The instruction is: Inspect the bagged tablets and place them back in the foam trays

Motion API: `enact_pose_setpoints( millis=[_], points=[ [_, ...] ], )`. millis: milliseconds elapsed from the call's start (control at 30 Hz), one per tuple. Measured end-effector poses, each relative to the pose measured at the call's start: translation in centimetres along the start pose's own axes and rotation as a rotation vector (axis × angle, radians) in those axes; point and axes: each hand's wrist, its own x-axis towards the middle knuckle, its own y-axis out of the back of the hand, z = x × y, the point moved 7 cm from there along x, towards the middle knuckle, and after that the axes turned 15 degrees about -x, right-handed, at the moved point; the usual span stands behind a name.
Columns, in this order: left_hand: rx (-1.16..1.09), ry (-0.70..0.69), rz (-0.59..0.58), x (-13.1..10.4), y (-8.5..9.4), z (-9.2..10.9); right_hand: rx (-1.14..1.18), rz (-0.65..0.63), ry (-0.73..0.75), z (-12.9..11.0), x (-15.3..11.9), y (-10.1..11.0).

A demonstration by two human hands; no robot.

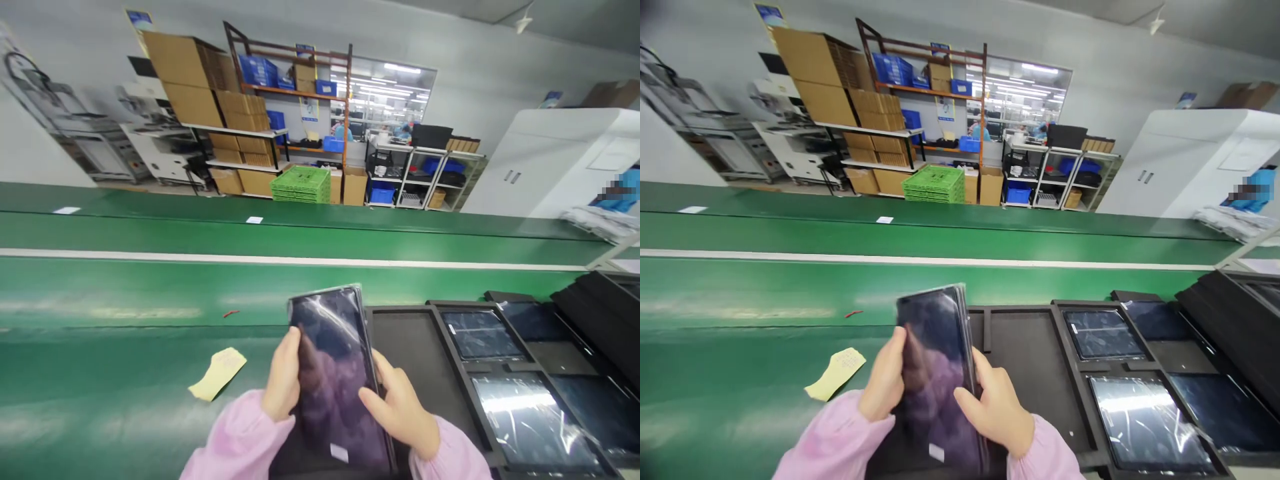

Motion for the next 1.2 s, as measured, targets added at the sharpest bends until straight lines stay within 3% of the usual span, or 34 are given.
enact_pose_setpoints(
  millis=[67, 167, 300, 367, 533, 667, 933, 1200],
  points=[
    [0.068, 0.054, -0.041, -0.1, -2.2, -1.5, -0.063, 0.007, -0.063, -1.6, 0.1, 0.9],
    [0.117, -0.07, -0.067, -0.5, -4.4, -2.1, -0.147, 0.001, -0.173, -2.2, 0.7, 0.9],
    [0.081, -0.194, -0.345, -0.3, -8.1, 0.0, -0.05, -0.023, -0.201, -1.1, 2.5, -0.9],
    [0.023, -0.149, -0.371, 0.7, -9.0, 1.3, 0.076, 0.004, -0.198, -0.4, 4.0, -1.7],
    [-0.087, -0.042, -0.27, 2.9, -9.5, 3.0, 0.537, 0.121, -0.254, 1.1, 9.4, -2.7],
    [-0.186, 0.007, -0.24, 3.1, -10.0, 3.1, 0.698, 0.118, -0.359, 1.8, 12.3, -3.3],
    [-0.236, 0.06, -0.311, 3.3, -10.0, 3.3, 0.754, 0.075, -0.319, 1.2, 12.7, -3.6],
    [-0.062, 0.015, -0.385, 3.7, -9.1, 3.8, 0.743, -0.006, -0.353, 1.5, 13.0, -3.7]
  ],
)
